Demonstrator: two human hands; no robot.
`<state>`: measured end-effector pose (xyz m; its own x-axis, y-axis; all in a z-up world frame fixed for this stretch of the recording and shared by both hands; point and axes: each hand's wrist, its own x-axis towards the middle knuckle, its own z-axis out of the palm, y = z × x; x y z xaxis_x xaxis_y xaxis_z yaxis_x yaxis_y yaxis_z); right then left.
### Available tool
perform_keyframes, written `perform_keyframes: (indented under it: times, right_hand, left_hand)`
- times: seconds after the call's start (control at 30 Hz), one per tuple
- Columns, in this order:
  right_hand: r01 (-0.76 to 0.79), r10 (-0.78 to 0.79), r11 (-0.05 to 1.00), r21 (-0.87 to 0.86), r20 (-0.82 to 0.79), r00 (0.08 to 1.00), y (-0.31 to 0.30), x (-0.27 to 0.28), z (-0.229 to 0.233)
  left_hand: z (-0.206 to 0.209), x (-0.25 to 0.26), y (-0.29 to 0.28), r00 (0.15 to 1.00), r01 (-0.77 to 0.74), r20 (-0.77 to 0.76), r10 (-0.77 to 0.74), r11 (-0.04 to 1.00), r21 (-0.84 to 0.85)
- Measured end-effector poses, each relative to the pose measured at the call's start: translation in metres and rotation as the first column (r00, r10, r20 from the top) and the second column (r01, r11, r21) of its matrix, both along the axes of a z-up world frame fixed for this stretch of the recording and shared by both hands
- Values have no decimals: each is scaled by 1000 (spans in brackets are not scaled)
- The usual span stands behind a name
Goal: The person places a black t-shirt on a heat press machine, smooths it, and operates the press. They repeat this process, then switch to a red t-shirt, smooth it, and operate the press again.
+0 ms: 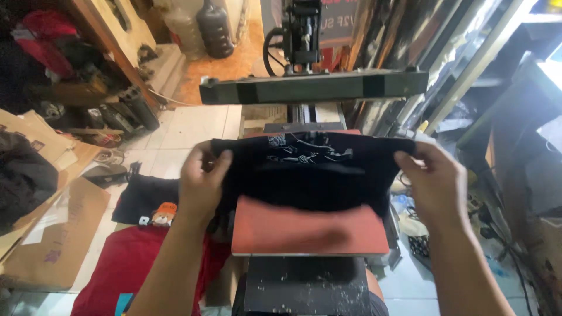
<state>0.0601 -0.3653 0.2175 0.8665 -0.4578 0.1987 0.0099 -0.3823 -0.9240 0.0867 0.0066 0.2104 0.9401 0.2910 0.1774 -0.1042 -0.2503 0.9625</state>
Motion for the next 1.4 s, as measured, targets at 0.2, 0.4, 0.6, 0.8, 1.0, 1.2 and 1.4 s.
perform_keyframes:
  times: [0.2,0.4,0.6,0.8,1.0,1.2,1.4]
  right_hand:
    - [-48,-17,945,-323,-195,981,-29,-17,-43]
    - [-141,7,953,-269,-443,896,-40,-53,-253]
    - [-161,46,964,-211,-464,885,-45,-88,-252]
    - [-23,63,856,-516,60,996,7,-46,-214]
    - [-506,396,413,-757,-352,848,103,4,-234]
    - [-501,221,413,-761,-450,865,69,-5,-200]
    - [-340,160,452,-825,-300,940,78,6,-223]
  left_hand:
    - [-69,-15,34,999,8,43,-18,975,220]
    - [-226,-59,27,874,222,-473,107,779,586]
    - [-193,-82,15,849,307,-519,97,709,635]
    - [-170,-50,-16,966,-6,176,-191,661,750]
    - [-232,-25,-81,926,255,-123,-357,351,901]
    - [-218,-22,-53,925,313,-195,-327,360,879]
    - [-232,-24,-47,939,275,-177,-296,335,901]
